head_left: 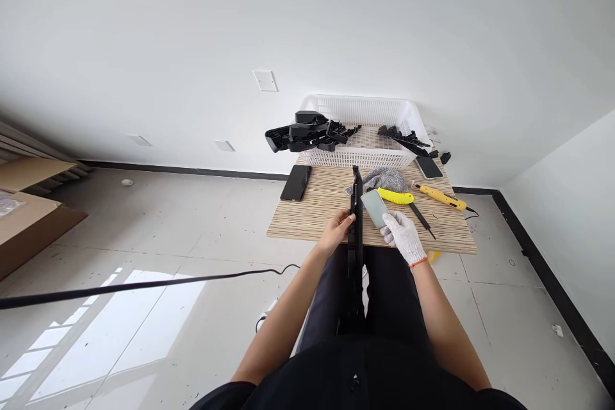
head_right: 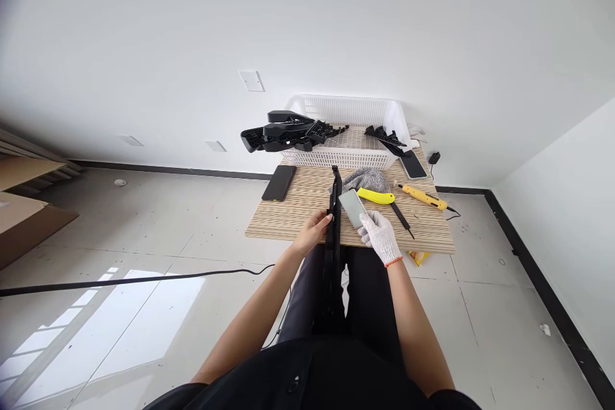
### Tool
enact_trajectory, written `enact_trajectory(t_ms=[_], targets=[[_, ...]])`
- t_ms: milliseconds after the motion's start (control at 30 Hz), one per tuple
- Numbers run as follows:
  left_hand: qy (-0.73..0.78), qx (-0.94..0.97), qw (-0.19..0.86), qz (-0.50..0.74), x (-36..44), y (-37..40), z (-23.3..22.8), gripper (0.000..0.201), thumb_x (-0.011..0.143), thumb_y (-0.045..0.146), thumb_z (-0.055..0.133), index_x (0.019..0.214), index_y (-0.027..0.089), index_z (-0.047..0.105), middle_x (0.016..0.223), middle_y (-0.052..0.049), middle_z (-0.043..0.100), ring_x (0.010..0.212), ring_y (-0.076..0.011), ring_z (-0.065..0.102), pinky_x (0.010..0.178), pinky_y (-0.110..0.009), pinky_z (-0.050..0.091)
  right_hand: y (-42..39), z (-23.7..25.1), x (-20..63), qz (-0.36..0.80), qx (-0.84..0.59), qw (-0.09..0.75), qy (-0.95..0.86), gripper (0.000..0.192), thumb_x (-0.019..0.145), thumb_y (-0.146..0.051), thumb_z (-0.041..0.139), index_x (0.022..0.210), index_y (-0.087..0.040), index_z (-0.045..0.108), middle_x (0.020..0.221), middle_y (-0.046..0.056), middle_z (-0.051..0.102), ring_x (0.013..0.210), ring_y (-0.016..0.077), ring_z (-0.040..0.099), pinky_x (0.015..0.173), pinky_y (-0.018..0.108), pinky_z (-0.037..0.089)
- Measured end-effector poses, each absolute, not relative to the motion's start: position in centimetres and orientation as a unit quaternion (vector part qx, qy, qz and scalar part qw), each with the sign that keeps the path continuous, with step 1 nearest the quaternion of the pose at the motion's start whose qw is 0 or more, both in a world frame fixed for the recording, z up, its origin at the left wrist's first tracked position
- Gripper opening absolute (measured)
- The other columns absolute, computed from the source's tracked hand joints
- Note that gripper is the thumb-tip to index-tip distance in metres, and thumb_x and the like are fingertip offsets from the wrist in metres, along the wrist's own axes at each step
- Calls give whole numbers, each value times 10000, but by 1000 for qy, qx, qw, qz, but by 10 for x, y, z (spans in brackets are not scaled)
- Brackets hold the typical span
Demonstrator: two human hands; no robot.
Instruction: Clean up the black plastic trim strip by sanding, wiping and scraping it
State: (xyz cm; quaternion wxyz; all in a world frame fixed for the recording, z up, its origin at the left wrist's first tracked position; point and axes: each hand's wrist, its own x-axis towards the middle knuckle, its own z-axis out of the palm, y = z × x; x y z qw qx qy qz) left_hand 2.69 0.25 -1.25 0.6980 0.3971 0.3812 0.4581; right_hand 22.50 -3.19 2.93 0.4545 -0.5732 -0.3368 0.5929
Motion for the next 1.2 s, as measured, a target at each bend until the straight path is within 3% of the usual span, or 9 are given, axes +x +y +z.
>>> enact_trajectory(t_ms=[200,400,533,600,733,1200], targets=[[386,397,697,456,26,1,-10,486,791,493,730,1139,164,645,1060,-76,712,1009,-198,653,912,-323,506,-32,29,225,578,-590,445,-346,432,743,-585,687,919,-216,547,540,-74,495,390,41,377,377,146,237],[384,409,692,455,25,2,-12,455,799,486,725,1129,182,651,1106,-68,701,1043,-195,641,952,-334,489,-33,30,225,551,-604,448,-362,551,780,-574,643,1224,-253,588,507,-80,519,348,61,395,334,149,247],[387,415,688,453,24,2,-14,443,816,475,712,1146,187,649,1145,-79,697,1086,-214,634,972,-354,477,-34,32,225,528,-596,471,-380,545,804,-476,633,1307,-277,570,793,-4,692,445,65,518,395,180,400],[388,419,684,454,24,2,-15,439,824,466,707,1160,189,648,1175,-82,689,1110,-217,626,986,-356,469,-35,31,225,512,-594,483,-390,541,799,-433,646,1314,-286,579,920,16,707,531,85,590,470,217,492],[389,422,681,455,24,2,-15,457,823,471,707,1173,185,643,1158,-82,696,1099,-216,630,983,-354,467,-36,28,226,497,-587,497,-403,550,796,-383,658,1331,-279,586,860,-2,674,608,120,633,554,271,554],[373,418,694,452,24,-1,-7,445,818,473,708,1155,190,639,1150,-76,702,1026,-196,650,908,-325,493,-32,19,230,493,-575,521,-393,458,761,-422,716,1173,-228,672,906,12,662,628,104,615,495,221,498]])
